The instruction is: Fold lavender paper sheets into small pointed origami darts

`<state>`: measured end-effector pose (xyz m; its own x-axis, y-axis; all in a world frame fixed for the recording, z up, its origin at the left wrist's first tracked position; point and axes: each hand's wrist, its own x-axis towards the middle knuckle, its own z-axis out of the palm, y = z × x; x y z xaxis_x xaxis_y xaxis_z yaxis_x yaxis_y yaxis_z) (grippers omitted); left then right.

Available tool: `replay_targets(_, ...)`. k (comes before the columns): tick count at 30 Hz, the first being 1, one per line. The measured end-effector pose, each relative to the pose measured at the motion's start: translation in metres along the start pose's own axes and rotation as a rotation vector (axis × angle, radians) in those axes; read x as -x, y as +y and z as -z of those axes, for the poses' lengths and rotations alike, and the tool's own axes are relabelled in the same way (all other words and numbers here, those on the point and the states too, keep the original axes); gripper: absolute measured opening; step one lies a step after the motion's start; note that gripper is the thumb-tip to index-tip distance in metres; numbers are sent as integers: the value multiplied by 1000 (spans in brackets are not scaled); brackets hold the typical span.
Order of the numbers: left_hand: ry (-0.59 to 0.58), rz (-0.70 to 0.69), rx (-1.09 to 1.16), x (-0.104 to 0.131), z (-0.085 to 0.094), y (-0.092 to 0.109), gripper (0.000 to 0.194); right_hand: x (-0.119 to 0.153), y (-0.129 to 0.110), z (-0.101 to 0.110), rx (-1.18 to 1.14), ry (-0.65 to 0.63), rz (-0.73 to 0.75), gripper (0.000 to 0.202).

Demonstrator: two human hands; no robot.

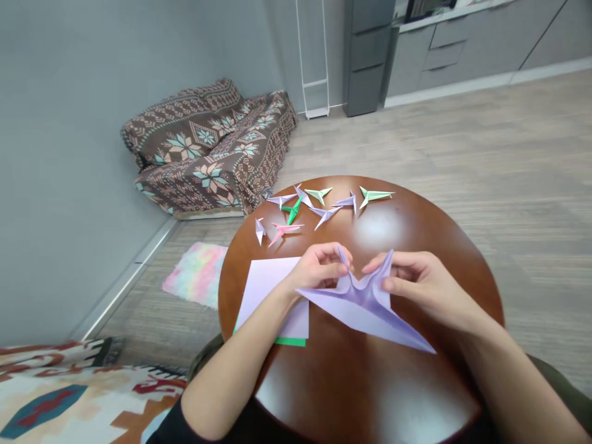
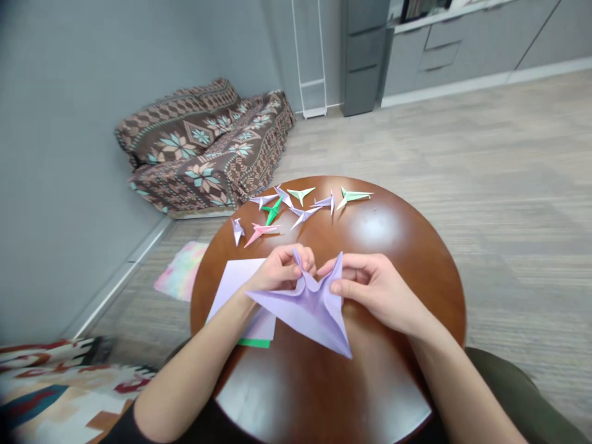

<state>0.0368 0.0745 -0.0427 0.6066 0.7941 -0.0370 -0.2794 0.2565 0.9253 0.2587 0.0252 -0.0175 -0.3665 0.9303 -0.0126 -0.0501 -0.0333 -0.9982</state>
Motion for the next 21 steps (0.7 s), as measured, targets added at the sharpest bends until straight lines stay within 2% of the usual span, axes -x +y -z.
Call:
replay_targets(3,-34,-32,-68,0,-3,0,42,-2,1,-5,58,-41,37,25)
replay_targets(6,-65,63,-116,0,-6,0,43,-3,2,-10,90,-34,59,28)
replay_targets(10,-65,115,-135,1,-6,-4,47,-4,6,-14,-8,-23,-44,29)
replay_targets(16,-5,98,-143,0,-5,-9,48,-6,11,-17,-47,61,-6,34)
replay_targets(21,9,-39,-121,-3,-6,-7,42,-5,7,-16,7,78,53,30)
